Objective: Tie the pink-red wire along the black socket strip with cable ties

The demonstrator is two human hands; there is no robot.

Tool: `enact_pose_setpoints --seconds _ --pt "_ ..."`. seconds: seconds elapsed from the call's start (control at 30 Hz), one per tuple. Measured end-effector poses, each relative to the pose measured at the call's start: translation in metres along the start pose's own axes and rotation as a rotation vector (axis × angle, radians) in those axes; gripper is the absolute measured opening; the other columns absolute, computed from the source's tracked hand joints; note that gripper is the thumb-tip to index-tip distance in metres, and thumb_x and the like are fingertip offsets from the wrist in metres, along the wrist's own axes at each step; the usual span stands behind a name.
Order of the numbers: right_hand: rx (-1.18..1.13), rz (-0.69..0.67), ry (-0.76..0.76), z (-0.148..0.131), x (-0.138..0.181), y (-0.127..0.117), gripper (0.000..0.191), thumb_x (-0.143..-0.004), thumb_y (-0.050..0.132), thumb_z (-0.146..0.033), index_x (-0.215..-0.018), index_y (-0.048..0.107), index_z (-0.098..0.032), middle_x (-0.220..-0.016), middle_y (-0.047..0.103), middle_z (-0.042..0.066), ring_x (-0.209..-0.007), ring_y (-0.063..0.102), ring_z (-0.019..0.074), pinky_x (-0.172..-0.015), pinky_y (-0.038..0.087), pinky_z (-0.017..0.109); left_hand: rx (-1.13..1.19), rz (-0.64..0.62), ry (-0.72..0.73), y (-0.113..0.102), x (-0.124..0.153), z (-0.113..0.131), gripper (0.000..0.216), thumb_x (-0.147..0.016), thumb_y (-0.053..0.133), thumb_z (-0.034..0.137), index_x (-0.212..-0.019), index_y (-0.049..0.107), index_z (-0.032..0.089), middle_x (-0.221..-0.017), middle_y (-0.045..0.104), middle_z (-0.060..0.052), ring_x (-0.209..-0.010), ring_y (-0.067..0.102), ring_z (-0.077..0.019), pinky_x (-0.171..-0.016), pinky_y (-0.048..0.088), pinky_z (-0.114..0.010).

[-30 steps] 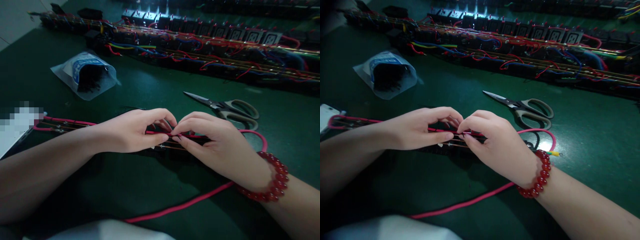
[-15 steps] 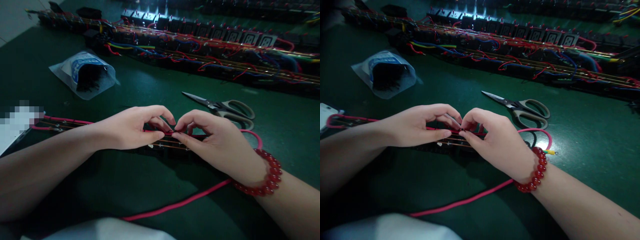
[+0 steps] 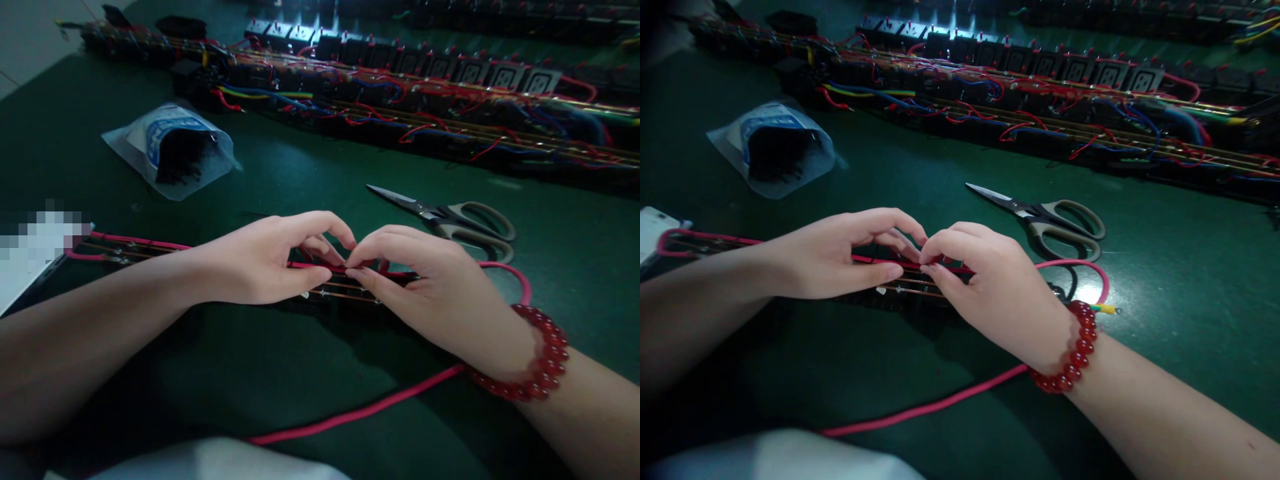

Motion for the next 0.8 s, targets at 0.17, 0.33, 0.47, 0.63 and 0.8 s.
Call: enact_pose_setpoints --seconds 0.17,0.33,0.47,0.63,0.8 --pt "-0.006 0.023 -0.004 -0.0024 -0.001 -0.0029 0.013 -0.085 0.06 -0.009 -0.083 0.065 -0.021 -0.081 0.067 0.001 -0.072 0.063 0.0155 -0.063 0.05 0.029 -0.144 0.002 -0.001 0.0008 -0.0022 0.0017 0.021 -0.092 0.055 0.02 -0.112 0.061 0.022 -0.108 0.071 0.002 -0.099 0.066 -0.0118 -0.085 0.05 -0.021" --pt "-0.015 0.011 0.025 -0.0002 -0.0008 -0.0023 0.014 -0.086 0.057 -0.01 -0.081 0.063 -0.023 -0.081 0.068 0.001 -0.072 0.064 0.0176 -0.062 0.051 0.031 -0.288 -0.024 -0.022 0.0037 -0.003 0.0021 0.021 -0.093 0.052 0.023 -0.108 0.065 0.023 -0.104 0.072 0.003 -0.094 0.065 -0.0129 -0.08 0.047 -0.023" --pt "-0.002 0.029 -0.003 -0.0033 -0.0006 -0.0039 0.015 -0.086 0.057 -0.01 -0.081 0.062 -0.022 -0.081 0.067 0.002 -0.072 0.063 0.0175 -0.061 0.05 0.031 -0.363 -0.033 -0.008 0.0051 -0.0036 0.0035 0.023 -0.092 0.051 0.024 -0.108 0.067 0.023 -0.101 0.072 0.001 -0.093 0.065 -0.0154 -0.079 0.046 -0.026" --pt "0.023 0.032 -0.023 -0.0045 -0.0003 -0.0021 0.013 -0.087 0.057 -0.012 -0.083 0.062 -0.023 -0.082 0.067 0.003 -0.073 0.063 0.0192 -0.062 0.051 0.032 -0.377 -0.044 -0.002 0.0052 -0.0037 0.0037 0.026 -0.092 0.048 0.021 -0.109 0.068 0.023 -0.098 0.072 0.0 -0.09 0.065 -0.0144 -0.078 0.047 -0.024" --pt "0.041 0.017 -0.049 -0.0046 0.0 0.0015 0.01 -0.087 0.058 -0.013 -0.087 0.064 -0.022 -0.086 0.068 0.003 -0.079 0.065 0.0182 -0.068 0.051 0.031 -0.388 -0.026 0.014 0.0037 -0.0039 0.0046 0.025 -0.092 0.05 0.022 -0.108 0.069 0.023 -0.098 0.072 0.001 -0.088 0.065 -0.0137 -0.077 0.046 -0.023"
Point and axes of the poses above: each hand's wrist, its own x-axis away from the middle knuckle, its own y-axis out of the palm, z = x × y, the point moved 8 cm from there along -x, towards the middle knuckle
